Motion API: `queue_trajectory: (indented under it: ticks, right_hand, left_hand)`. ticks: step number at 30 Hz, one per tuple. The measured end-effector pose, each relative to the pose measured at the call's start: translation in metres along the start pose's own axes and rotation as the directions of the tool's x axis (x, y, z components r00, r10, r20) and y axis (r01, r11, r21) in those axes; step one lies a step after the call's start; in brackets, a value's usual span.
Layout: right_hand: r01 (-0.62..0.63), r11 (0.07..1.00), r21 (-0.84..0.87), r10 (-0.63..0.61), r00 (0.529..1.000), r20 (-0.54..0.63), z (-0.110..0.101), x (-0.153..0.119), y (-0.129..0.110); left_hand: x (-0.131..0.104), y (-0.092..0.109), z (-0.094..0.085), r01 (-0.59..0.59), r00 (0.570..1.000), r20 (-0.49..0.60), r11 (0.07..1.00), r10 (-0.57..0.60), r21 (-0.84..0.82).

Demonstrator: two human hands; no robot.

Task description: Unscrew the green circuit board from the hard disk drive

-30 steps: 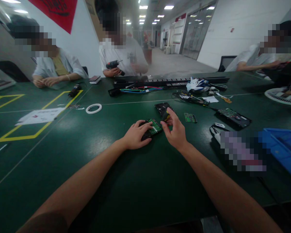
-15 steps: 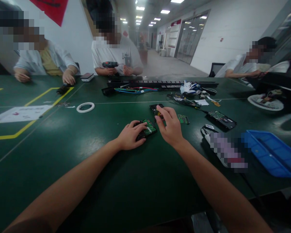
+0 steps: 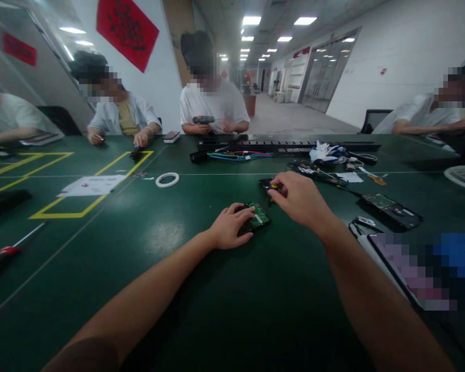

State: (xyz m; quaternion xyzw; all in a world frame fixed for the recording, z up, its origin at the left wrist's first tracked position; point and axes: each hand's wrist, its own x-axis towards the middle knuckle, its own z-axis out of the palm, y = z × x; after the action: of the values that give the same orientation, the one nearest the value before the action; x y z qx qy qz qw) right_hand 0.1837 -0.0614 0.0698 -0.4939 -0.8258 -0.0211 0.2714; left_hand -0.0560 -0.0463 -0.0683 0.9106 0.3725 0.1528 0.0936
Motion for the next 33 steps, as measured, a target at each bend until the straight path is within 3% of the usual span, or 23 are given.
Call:
queue_trajectory:
  ticks: [5, 11, 23, 33]
  right_hand:
    - [0.016, 0.999, -0.029, -0.012, 0.988, 0.155, -0.011, 0.018, -0.006]
    - [0.048, 0.999, 0.009, -0.049, 0.973, 0.227, -0.014, 0.026, -0.011]
    - [0.057, 0.998, -0.039, -0.049, 0.985, 0.167, -0.014, 0.015, 0.009]
    - [0.062, 0.998, 0.0, -0.062, 0.987, 0.149, -0.011, 0.013, 0.015]
  left_hand:
    - [0.0, 0.0, -0.001, -0.005, 1.0, 0.004, 1.0, 0.005, -0.01]
    - [0.0, 0.003, -0.005, 0.008, 1.0, 0.018, 1.0, -0.008, -0.005]
    - [0.003, 0.008, -0.006, 0.049, 0.998, 0.042, 0.998, -0.047, -0.036]
    - [0.0, 0.018, -0.005, 0.103, 0.994, -0.018, 0.994, -0.104, -0.033]
